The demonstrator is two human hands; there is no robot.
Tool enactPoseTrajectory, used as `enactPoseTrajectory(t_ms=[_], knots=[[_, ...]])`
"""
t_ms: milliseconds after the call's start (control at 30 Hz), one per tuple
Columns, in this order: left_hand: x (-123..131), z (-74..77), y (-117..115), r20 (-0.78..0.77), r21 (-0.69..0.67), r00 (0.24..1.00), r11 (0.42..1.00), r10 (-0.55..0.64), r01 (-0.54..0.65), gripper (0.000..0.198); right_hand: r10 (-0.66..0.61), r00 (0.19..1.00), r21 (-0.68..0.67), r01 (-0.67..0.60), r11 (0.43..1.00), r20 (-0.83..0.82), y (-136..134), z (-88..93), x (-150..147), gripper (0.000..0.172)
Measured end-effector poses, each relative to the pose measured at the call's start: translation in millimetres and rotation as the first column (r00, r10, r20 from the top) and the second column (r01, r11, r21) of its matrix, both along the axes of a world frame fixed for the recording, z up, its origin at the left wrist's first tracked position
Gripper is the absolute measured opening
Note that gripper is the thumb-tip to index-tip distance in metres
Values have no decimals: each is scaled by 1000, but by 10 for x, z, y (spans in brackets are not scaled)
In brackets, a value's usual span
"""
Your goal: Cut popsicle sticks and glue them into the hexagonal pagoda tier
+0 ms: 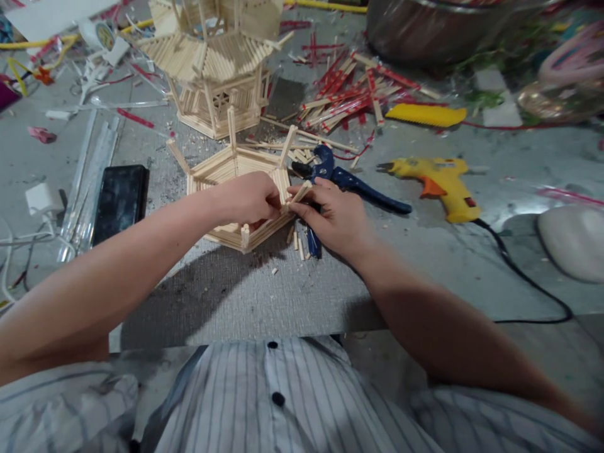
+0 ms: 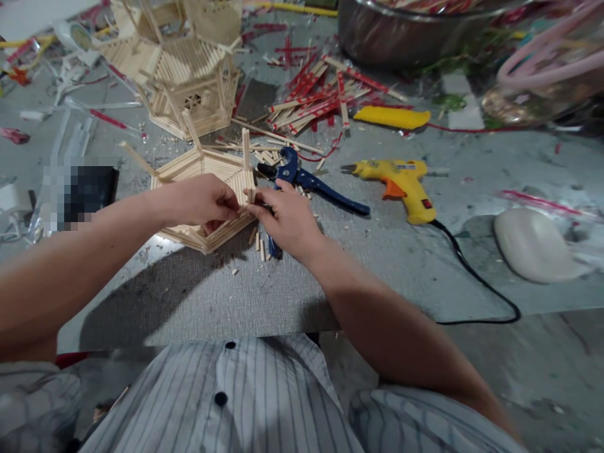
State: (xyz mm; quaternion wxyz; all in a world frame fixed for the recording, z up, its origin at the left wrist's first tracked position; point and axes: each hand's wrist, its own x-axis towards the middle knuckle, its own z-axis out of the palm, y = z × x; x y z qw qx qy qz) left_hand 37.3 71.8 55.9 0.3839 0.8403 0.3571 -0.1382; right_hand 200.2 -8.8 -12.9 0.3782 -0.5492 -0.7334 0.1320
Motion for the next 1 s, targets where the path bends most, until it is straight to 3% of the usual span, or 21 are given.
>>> enactPoseTrajectory(t_ms=[300,800,1000], knots=[[-34,45,-23,24,96,999,995,-24,21,24,2,1000,-7,-2,1000,-11,-3,20,4,10],[-84,-53,-59,97,98,995,995,-8,-2,27,-2,1000,-38,2,999,-9,-19,53,5,12],[-104,-92,-96,128,110,991,994,-40,26,29,-33,995,-21,32,999,-94,-72,23,-24,13]])
